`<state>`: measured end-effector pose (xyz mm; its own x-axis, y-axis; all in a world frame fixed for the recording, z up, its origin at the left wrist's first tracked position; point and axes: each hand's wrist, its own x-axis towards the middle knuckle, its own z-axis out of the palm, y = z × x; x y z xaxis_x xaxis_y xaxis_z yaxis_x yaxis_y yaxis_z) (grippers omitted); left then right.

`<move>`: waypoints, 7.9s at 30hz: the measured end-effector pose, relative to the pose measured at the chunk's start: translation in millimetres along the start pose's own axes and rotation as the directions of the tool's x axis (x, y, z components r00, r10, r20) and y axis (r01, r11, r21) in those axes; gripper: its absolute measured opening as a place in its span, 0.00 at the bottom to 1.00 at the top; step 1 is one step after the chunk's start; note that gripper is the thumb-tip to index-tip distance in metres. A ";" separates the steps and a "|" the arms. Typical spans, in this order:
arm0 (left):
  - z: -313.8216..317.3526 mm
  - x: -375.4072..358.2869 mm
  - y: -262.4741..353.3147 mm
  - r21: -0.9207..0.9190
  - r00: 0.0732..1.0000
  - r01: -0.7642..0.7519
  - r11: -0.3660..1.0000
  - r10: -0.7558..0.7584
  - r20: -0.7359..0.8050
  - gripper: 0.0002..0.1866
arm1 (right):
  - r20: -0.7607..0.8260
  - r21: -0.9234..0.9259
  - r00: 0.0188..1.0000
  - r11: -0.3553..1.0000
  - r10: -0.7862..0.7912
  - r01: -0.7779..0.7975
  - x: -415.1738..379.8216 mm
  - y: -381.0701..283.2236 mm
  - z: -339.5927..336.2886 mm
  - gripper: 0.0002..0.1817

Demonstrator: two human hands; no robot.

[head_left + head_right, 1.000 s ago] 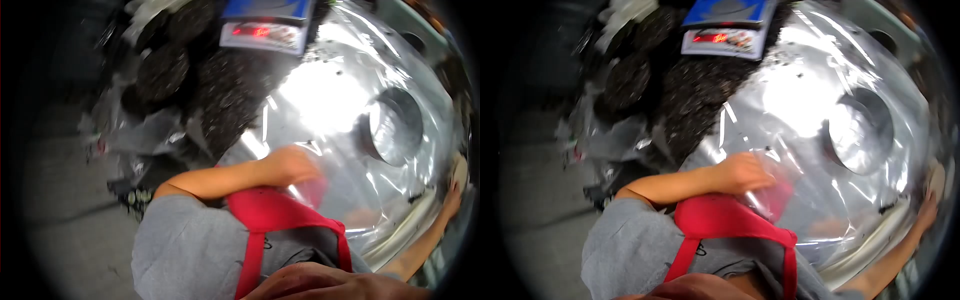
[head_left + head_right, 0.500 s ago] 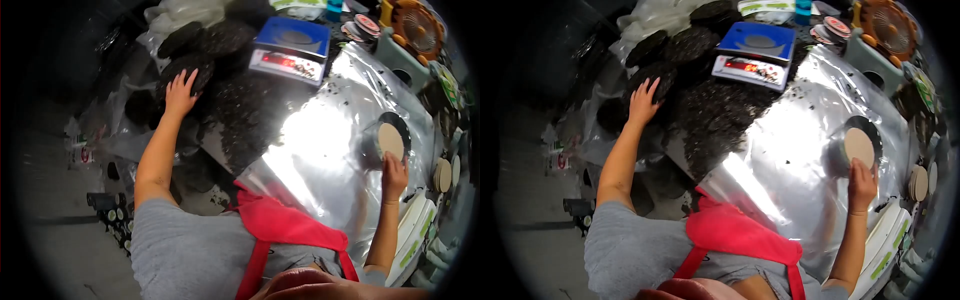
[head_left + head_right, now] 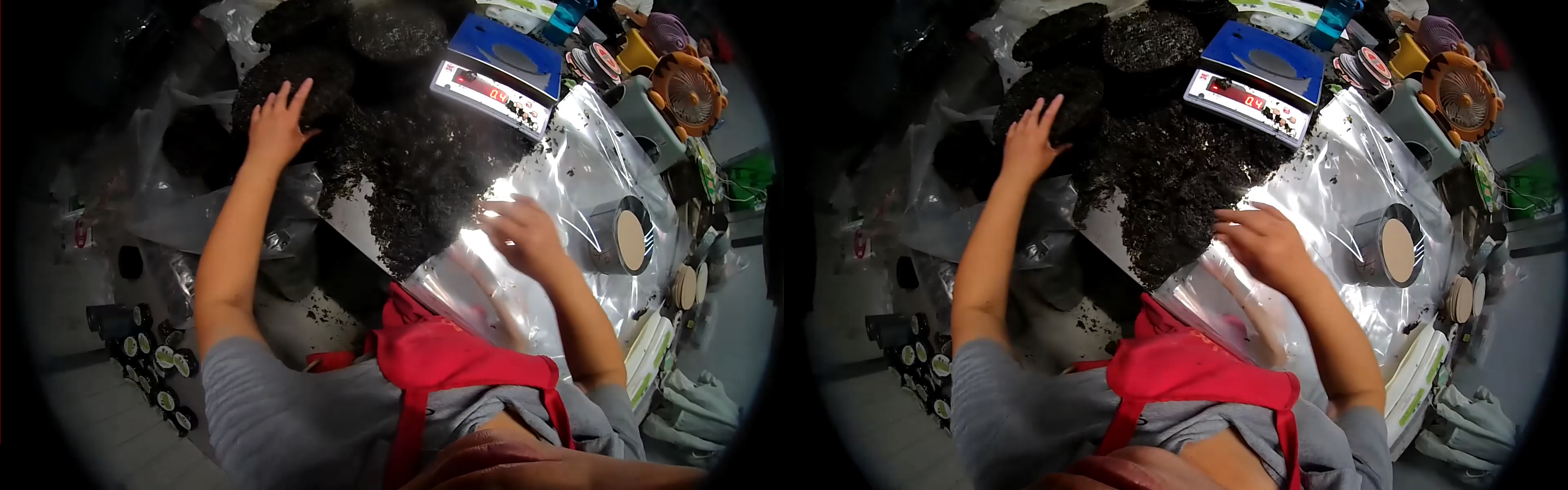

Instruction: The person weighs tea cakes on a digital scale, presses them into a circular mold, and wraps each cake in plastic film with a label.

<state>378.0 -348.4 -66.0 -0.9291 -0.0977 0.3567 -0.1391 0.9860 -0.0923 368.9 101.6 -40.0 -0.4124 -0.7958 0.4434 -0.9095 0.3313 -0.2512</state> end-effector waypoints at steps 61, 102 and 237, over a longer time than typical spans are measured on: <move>15.7 105.9 113.4 -0.173 0.885 -0.457 0.873 0.427 -0.186 0.30 | 0.099 0.112 0.985 0.982 0.143 -0.154 51.7 21.3 43.5 0.47; 16.3 163.5 86.2 -0.080 0.957 -0.288 0.954 0.290 0.013 0.34 | -0.551 0.402 0.794 0.915 0.257 -0.017 109.4 98.0 -30.6 0.30; -48.2 152.8 520.3 -0.861 0.407 0.475 0.182 0.822 0.398 0.30 | 0.001 0.826 0.187 0.104 0.982 -0.553 -235.5 142.4 -190.2 0.27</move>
<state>180.2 156.2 -14.7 -0.6287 0.7170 -0.3009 -0.1721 0.2491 0.9531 326.5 432.5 -16.6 -0.9704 0.1762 -0.1651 0.1773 0.0560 -0.9826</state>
